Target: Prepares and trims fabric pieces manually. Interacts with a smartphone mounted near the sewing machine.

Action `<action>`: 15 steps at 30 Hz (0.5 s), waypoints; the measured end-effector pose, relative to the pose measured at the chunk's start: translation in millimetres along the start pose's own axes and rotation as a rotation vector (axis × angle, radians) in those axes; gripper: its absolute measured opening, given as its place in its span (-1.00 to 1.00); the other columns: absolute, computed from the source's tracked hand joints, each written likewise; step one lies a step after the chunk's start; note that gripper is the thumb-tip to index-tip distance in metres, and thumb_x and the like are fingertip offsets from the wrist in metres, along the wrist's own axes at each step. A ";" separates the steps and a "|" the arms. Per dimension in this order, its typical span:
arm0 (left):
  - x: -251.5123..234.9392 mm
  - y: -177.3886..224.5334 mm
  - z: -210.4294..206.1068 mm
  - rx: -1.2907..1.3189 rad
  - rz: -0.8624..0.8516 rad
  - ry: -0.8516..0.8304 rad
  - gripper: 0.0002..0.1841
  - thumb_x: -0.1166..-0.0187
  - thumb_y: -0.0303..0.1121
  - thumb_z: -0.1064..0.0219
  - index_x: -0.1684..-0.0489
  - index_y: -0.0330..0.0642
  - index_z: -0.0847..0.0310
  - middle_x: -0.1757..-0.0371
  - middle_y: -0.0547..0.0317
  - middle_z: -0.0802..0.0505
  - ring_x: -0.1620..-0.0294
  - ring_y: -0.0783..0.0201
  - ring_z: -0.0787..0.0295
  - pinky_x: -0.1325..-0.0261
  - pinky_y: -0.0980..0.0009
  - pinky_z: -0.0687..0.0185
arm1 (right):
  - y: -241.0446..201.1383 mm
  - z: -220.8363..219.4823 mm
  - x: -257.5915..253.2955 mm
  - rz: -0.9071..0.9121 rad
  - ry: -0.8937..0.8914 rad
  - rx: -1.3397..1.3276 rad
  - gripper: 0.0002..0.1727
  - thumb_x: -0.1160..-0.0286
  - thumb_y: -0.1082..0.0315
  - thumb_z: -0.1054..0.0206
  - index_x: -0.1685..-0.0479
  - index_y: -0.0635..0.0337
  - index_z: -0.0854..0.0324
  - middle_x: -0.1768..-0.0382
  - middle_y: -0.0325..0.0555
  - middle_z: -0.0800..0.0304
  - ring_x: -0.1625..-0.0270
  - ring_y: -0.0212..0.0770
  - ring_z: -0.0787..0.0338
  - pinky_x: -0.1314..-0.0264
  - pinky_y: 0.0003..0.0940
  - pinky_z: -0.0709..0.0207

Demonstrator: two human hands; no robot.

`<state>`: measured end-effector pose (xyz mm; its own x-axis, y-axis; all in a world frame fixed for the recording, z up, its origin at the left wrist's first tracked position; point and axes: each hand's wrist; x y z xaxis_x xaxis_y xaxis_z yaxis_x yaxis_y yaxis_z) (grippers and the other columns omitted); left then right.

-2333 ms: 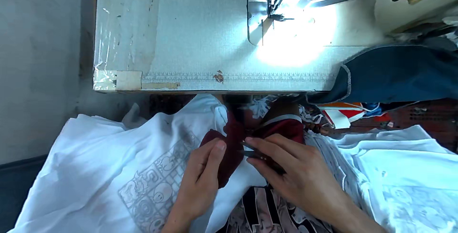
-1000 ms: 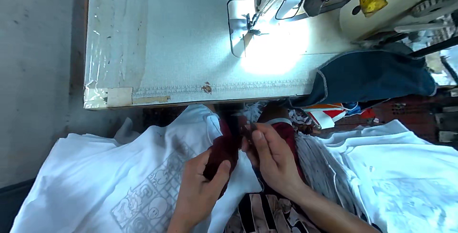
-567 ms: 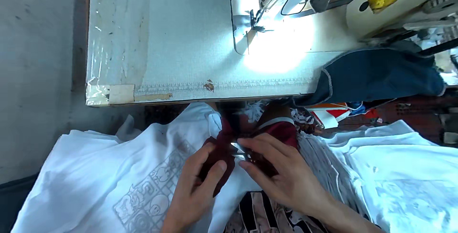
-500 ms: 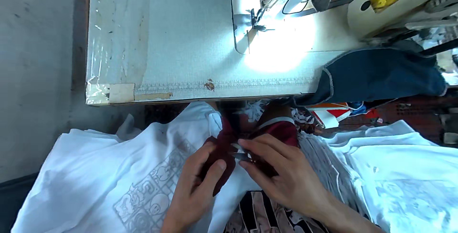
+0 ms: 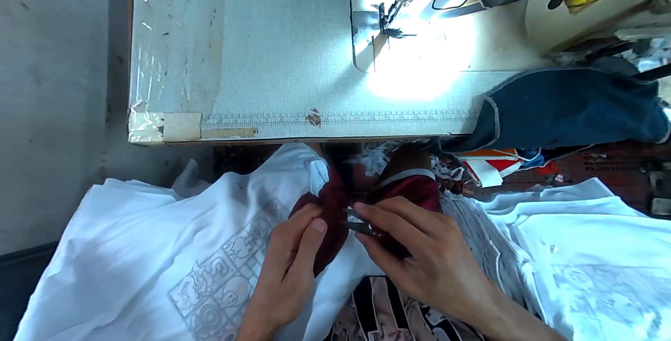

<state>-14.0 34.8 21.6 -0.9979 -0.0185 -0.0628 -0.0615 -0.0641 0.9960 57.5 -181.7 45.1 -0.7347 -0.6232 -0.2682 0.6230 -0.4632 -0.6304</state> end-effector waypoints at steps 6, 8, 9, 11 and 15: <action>-0.1 0.2 -1.0 -0.051 -0.001 0.004 -0.61 -0.88 -0.29 0.11 0.15 -0.27 -0.66 0.17 0.26 -0.75 0.05 0.53 -0.70 -0.06 0.54 -0.64 | -3.1 0.6 -0.2 0.000 0.000 0.097 -0.64 -0.61 0.14 -0.36 -0.27 0.03 -0.79 0.18 -0.15 -0.81 0.25 -0.36 -0.74 0.35 -0.52 -0.54; 0.1 0.0 -1.3 -0.072 0.003 0.006 -0.60 -0.89 -0.28 0.11 0.14 -0.27 -0.67 0.16 0.24 -0.77 0.04 0.52 -0.71 -0.07 0.52 -0.66 | -4.3 1.1 -0.4 0.004 -0.005 0.130 -0.64 -0.62 0.14 -0.34 -0.27 0.03 -0.79 0.18 -0.14 -0.82 0.26 -0.33 -0.74 0.36 -0.49 -0.54; 0.1 0.0 -1.7 -0.081 0.003 0.008 -0.60 -0.89 -0.27 0.10 0.13 -0.27 -0.67 0.17 0.24 -0.77 0.05 0.52 -0.71 -0.06 0.53 -0.66 | -4.8 1.3 -0.6 0.005 -0.005 0.146 -0.64 -0.62 0.14 -0.33 -0.27 0.03 -0.79 0.19 -0.14 -0.82 0.26 -0.32 -0.75 0.36 -0.48 -0.54; -0.1 0.0 -2.2 -0.092 0.002 0.005 -0.59 -0.89 -0.27 0.11 0.13 -0.27 -0.67 0.17 0.25 -0.76 0.06 0.52 -0.70 -0.04 0.53 -0.65 | -5.4 1.5 -0.3 0.007 -0.005 0.172 -0.64 -0.62 0.14 -0.33 -0.27 0.04 -0.79 0.20 -0.14 -0.82 0.28 -0.30 -0.75 0.39 -0.47 -0.53; -0.5 0.8 -3.3 -0.118 0.005 0.012 -0.60 -0.89 -0.27 0.10 0.12 -0.26 -0.69 0.17 0.26 -0.76 0.06 0.53 -0.70 -0.04 0.55 -0.64 | -6.8 1.9 0.2 0.011 -0.004 0.232 -0.64 -0.63 0.13 -0.31 -0.26 0.03 -0.80 0.24 -0.15 -0.81 0.31 -0.28 -0.73 0.43 -0.45 -0.48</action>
<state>-13.5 31.5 22.2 -0.9978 -0.0306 -0.0591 -0.0526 -0.1810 0.9821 53.6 -179.8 50.7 -0.7268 -0.6312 -0.2710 0.6763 -0.5884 -0.4432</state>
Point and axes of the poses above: each hand's wrist, its own x-axis away from the middle knuckle, its own z-axis out of the back of the hand, y = z × x
